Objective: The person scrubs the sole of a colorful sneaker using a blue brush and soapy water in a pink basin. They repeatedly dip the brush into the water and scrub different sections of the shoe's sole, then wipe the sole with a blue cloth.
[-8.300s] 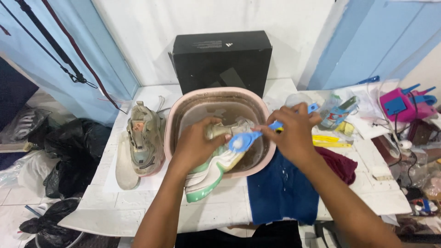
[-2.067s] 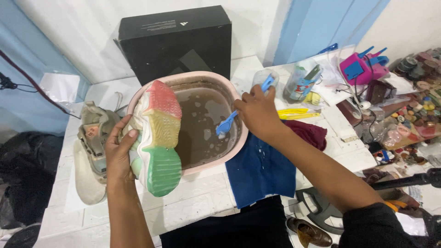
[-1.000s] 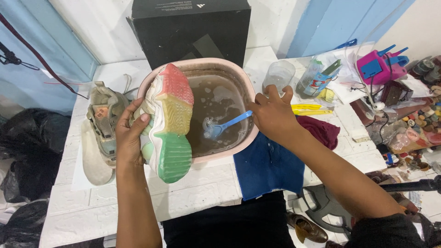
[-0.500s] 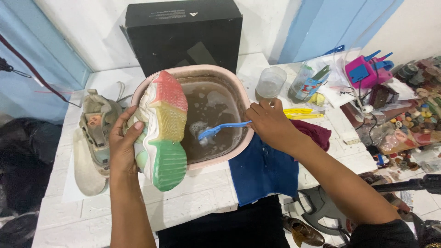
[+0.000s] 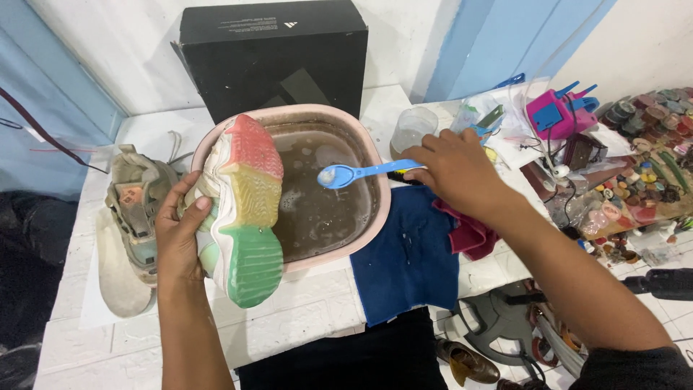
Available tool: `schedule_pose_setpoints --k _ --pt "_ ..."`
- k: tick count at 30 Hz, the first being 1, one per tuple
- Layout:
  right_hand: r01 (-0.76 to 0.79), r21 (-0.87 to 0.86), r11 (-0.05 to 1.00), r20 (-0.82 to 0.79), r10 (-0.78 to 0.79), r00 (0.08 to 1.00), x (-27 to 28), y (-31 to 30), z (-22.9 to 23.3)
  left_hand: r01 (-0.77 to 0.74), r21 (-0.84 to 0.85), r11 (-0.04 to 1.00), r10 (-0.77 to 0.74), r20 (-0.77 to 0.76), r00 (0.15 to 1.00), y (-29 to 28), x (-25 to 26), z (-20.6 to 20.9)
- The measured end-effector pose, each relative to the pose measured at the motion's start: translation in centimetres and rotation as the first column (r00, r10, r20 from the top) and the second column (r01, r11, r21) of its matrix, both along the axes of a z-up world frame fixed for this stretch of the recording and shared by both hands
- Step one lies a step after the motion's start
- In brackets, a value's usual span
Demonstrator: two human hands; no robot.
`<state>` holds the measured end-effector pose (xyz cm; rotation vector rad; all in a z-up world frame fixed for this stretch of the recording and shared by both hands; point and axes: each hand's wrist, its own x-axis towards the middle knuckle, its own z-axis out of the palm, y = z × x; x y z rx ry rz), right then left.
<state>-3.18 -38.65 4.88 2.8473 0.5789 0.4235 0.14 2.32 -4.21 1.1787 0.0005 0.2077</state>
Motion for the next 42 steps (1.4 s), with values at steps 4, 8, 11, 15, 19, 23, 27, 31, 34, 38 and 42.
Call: schedule_pose_setpoints --k 4,8,11,15,19,23,27,31,34,38,42 --pt "0.213 0.146 0.966 -0.187 -0.184 0.965 1.2 -3.0 4.2 0.007 -0.010 1.000 -0.007 0.002 1.000 0.2 0.4 -0.4" --pt "0.367 0.238 0.900 -0.164 -0.335 0.928 3.3 -10.2 7.3 0.005 -0.034 0.999 -0.009 -0.132 0.991 0.1 0.0 0.9" --pt "0.549 0.080 0.832 -0.065 -0.545 0.836 5.4 -17.3 6.9 0.014 -0.031 0.999 -0.018 -0.140 0.990 0.1 -0.1 1.1" --pt "0.707 -0.333 0.624 0.222 -0.677 0.702 8.6 -23.6 4.8 0.029 -0.044 0.999 -0.034 -0.123 0.992 0.3 0.2 0.5" --pt "0.691 -0.473 0.547 0.190 -0.702 0.686 10.8 -20.5 4.5 0.017 0.002 1.000 -0.017 -0.154 0.988 0.1 0.1 1.0" --pt "0.584 -0.541 0.605 0.166 -0.604 0.779 13.3 -21.2 1.2 0.003 0.009 1.000 -0.002 -0.164 0.987 -0.3 0.0 1.4" --pt "0.240 -0.341 0.909 0.551 -0.013 0.834 12.3 -23.7 -1.6 -0.011 0.012 1.000 0.012 -0.157 0.988 -0.1 0.0 1.1" --pt "-0.080 -0.092 0.993 0.603 0.119 0.789 1.3 -6.8 -1.0 -0.031 0.013 0.999 0.033 -0.169 0.985 -0.1 -0.4 1.3" --pt "-0.256 0.418 0.872 0.103 0.235 0.967 -5.6 0.7 -8.4 -0.015 -0.053 0.998 0.008 -0.123 0.992 0.0 0.3 0.9" --pt "-0.115 0.311 0.943 -0.267 0.203 0.942 -11.1 4.5 -17.9 0.003 -0.083 0.997 -0.002 0.019 1.000 0.5 0.5 -0.8" --pt "-0.242 0.468 0.850 -0.111 0.328 0.938 -13.0 5.4 -22.0 0.052 -0.091 0.994 -0.066 -0.155 0.986 0.2 -0.1 1.5"
